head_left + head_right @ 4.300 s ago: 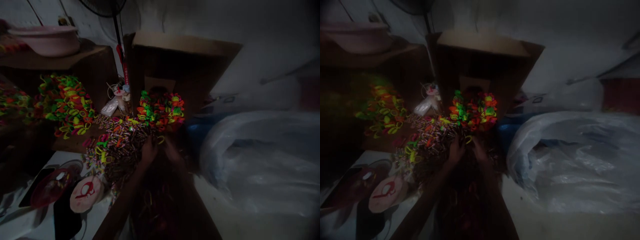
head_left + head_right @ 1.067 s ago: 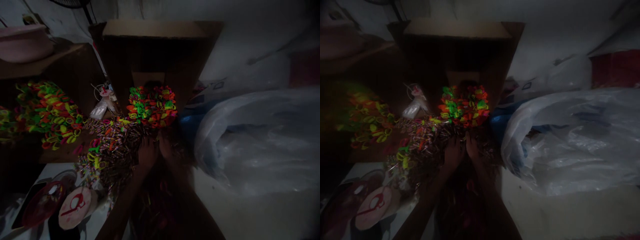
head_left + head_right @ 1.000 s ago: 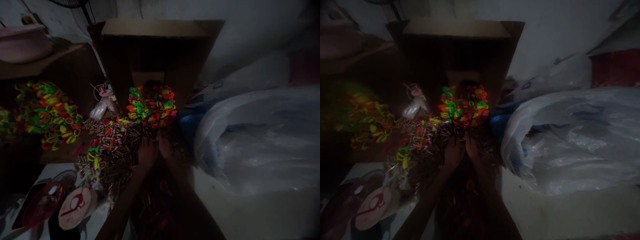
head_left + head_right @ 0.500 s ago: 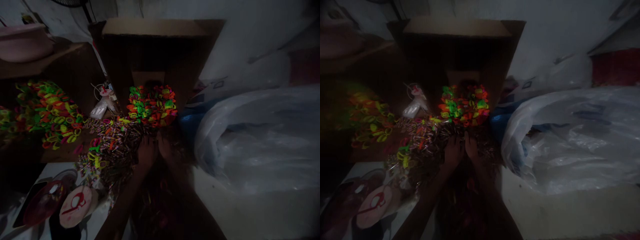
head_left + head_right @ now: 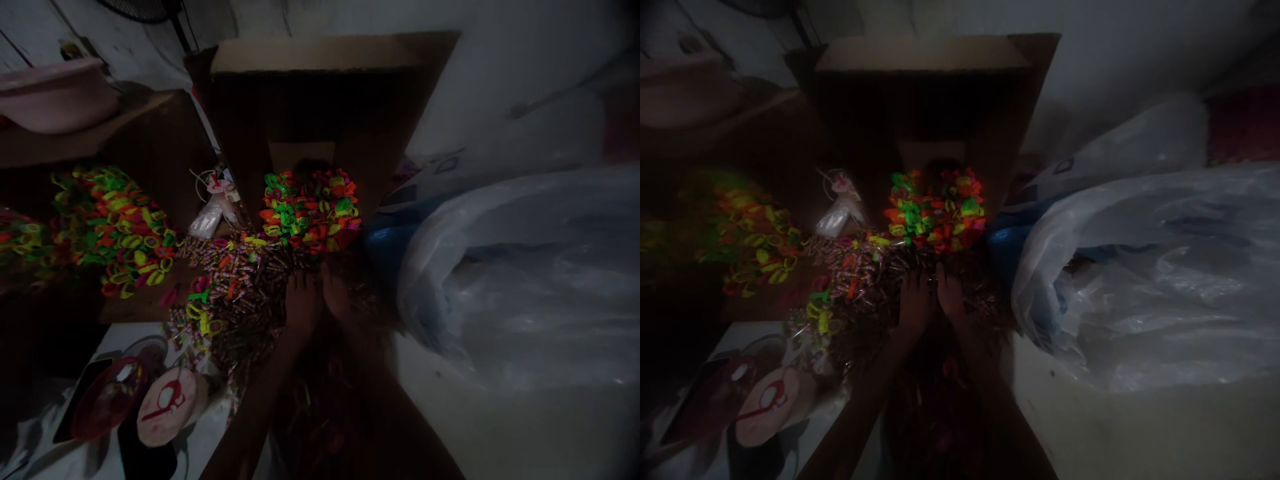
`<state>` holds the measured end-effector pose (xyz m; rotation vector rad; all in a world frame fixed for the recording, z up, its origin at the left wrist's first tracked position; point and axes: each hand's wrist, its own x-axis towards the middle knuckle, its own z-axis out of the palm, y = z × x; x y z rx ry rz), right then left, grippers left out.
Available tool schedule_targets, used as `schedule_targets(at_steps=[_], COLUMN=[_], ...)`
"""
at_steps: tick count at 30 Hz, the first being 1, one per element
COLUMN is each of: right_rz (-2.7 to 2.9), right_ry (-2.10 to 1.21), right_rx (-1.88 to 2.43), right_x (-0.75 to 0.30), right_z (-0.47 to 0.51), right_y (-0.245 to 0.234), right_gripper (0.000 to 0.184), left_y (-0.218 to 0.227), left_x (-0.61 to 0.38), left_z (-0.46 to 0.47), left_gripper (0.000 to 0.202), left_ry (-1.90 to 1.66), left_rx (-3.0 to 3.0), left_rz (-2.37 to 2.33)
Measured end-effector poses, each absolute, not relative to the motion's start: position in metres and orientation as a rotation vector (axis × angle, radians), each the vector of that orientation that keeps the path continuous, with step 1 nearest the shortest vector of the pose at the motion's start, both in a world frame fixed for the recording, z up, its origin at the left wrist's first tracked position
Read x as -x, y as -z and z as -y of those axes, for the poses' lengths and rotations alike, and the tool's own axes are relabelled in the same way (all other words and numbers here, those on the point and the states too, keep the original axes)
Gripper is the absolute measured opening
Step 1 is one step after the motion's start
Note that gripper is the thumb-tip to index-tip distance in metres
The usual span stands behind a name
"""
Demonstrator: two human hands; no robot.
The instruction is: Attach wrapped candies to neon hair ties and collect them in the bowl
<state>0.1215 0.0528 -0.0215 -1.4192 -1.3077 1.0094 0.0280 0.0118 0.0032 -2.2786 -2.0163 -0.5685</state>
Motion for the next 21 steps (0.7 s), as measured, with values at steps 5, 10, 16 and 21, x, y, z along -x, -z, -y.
schedule_targets(at_steps=[5, 10, 16, 21], right_rz=[1.365, 1.388, 1.393, 1.394], right_ry=[-0.923, -0.886, -0.936, -0.931], right_rx=[1.445, 1.435, 1.438, 1.419], right_x=[-0.1222, -0.1221, -0.1218, -0.1213], right_z=[-0.0545, -0.0540, -0.0515, -0.0520], right_y=[0.0246, 0.0223, 0.0183, 0.0227], right_gripper=[0.064, 0.065, 0.062, 0.057], left_y=[0.0005, 0.0055, 0.0020, 0.0011], left_x=[-0.0261, -0.0281, -0.0305, -0.0289], left_z=[-0.0116, -0.0124, -0.0116, -0.0108], left_gripper=[0.029, 0.034, 0.040, 0.043], left_ry=[0.526, 0.513, 0.514, 0.531], left_rx=[2.319, 2.255, 2.160, 2.228], left_rz=[1.928, 2.028, 2.115, 2.113])
